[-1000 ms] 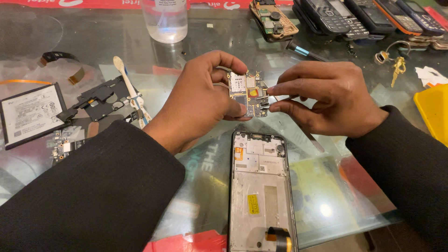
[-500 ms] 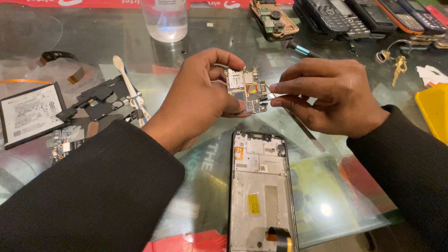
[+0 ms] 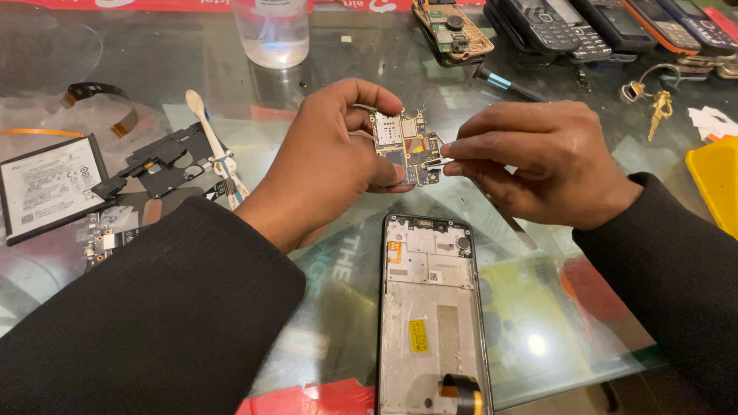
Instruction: The person works on a disassembled smartphone lying on a glass workbench, holding the exposed motherboard with one hand while using tweezers with the other to pry and lift small components and connectors off the board. They reposition the board repeatedly and continue extracting parts with the tweezers throughout the episode.
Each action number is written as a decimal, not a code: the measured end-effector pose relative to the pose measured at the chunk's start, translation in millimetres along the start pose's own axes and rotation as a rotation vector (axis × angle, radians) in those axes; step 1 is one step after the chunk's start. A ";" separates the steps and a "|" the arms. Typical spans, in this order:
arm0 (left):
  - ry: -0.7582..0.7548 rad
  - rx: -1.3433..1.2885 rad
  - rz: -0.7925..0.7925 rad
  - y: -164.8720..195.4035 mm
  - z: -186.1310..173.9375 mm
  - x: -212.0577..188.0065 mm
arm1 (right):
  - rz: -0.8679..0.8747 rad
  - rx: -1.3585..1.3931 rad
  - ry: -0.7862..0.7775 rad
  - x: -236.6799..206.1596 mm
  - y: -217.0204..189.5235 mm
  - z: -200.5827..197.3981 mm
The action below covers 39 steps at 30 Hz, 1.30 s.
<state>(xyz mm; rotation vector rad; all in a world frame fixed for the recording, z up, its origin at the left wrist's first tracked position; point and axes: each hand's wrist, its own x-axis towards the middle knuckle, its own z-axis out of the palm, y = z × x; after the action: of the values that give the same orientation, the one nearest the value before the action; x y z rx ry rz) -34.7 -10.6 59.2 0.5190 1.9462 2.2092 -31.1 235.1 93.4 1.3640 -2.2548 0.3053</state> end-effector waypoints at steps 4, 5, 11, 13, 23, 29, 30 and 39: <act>-0.004 0.005 -0.006 0.9 1.4 -1.1 | 0.006 -0.043 -0.013 1.3 -1.0 0.7; -0.007 0.005 -0.017 0.6 2.7 -1.5 | 0.005 -0.029 0.003 1.1 -1.7 0.5; 0.002 0.001 0.011 0.9 -0.2 -1.4 | -0.006 -0.010 0.018 1.0 -3.3 -0.7; 0.004 0.000 0.023 -0.2 0.9 -0.1 | -0.006 -0.013 0.011 0.5 -2.6 -0.1; -0.010 -0.004 0.016 -1.8 0.1 0.4 | 0.032 0.034 0.000 1.5 0.1 1.2; -0.015 0.019 0.025 -1.0 -0.4 -1.2 | 0.038 0.008 -0.013 2.0 -2.4 1.8; -0.013 0.025 0.024 -0.7 -0.8 -1.5 | 0.031 0.009 -0.013 2.4 -2.3 1.7; -0.007 0.067 0.040 1.5 -0.2 -3.6 | 0.049 0.016 -0.050 3.9 -5.5 1.7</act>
<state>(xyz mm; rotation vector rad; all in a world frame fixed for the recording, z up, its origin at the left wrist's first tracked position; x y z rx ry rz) -31.2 -12.2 60.1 0.5796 2.0299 2.1682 -28.4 228.7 93.6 1.3396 -2.3341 0.3098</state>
